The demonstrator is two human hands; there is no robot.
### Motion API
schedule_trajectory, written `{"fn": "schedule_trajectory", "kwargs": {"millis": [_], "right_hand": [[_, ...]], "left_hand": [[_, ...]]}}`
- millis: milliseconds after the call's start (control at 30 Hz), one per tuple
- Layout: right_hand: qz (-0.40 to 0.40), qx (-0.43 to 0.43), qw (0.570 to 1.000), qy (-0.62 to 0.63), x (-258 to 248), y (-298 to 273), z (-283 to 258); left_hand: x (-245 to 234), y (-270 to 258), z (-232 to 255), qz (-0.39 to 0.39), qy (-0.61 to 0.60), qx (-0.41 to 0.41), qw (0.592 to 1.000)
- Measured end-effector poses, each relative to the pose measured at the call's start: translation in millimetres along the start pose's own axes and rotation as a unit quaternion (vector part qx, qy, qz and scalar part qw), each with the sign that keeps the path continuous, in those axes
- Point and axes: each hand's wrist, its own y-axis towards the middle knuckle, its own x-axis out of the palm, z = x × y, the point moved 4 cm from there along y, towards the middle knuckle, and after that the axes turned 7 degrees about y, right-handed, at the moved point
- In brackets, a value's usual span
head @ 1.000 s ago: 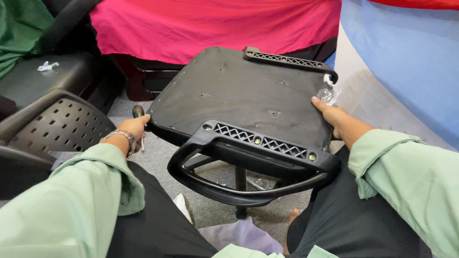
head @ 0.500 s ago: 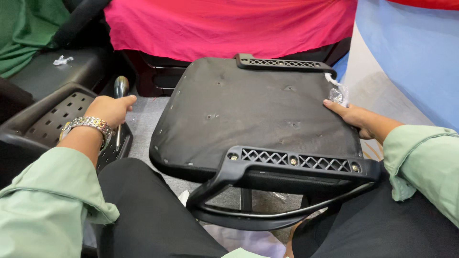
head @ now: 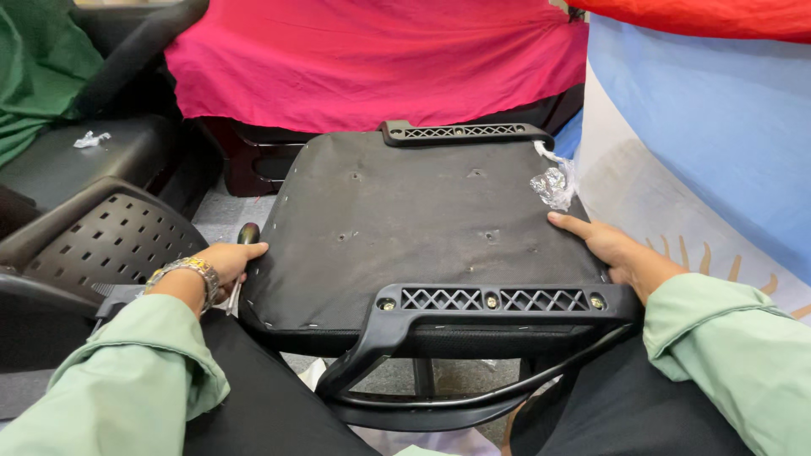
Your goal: The person uses a screwdriver to remove screws from a metal bracket attached to the underside of an office chair seat. They then detach the bracket and set it aside, leaving the seat and base separated.
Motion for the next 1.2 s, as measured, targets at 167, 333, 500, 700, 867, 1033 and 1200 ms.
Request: {"fn": "schedule_trajectory", "kwargs": {"millis": [167,333,500,700,867,1033,1200], "right_hand": [[0.018,-0.029,0.998,-0.043,-0.4,5.0,-21.8],[-0.013,-0.023,0.999,-0.033,9.4,49.3,-37.3],[-0.047,0.057,0.997,-0.017,17.7,75.7,-29.9],[-0.017,0.071,0.995,-0.073,10.9,47.1,-33.9],[-0.037,0.091,0.992,-0.084,20.6,12.6,-23.7],[-0.036,0.092,0.993,-0.067,20.1,-5.4,-9.4],[-0.018,0.073,0.993,-0.086,18.2,-1.8,-15.4]], "left_hand": [[-14.2,2.7,12.2,0.098,0.097,0.086,0.987],[-45.0,18.4,51.8,0.141,0.071,0.083,0.984],[-25.0,38.1,63.5,0.127,0.165,0.099,0.973],[-5.9,46.6,30.9,0.067,0.16,0.067,0.983],[-42.5,4.3,17.8,0.038,0.18,0.043,0.982],[-46.5,-46.9,9.6,0.015,0.122,-0.013,0.992],[-32.5,-61.7,10.8,0.016,0.099,-0.027,0.995]]}}
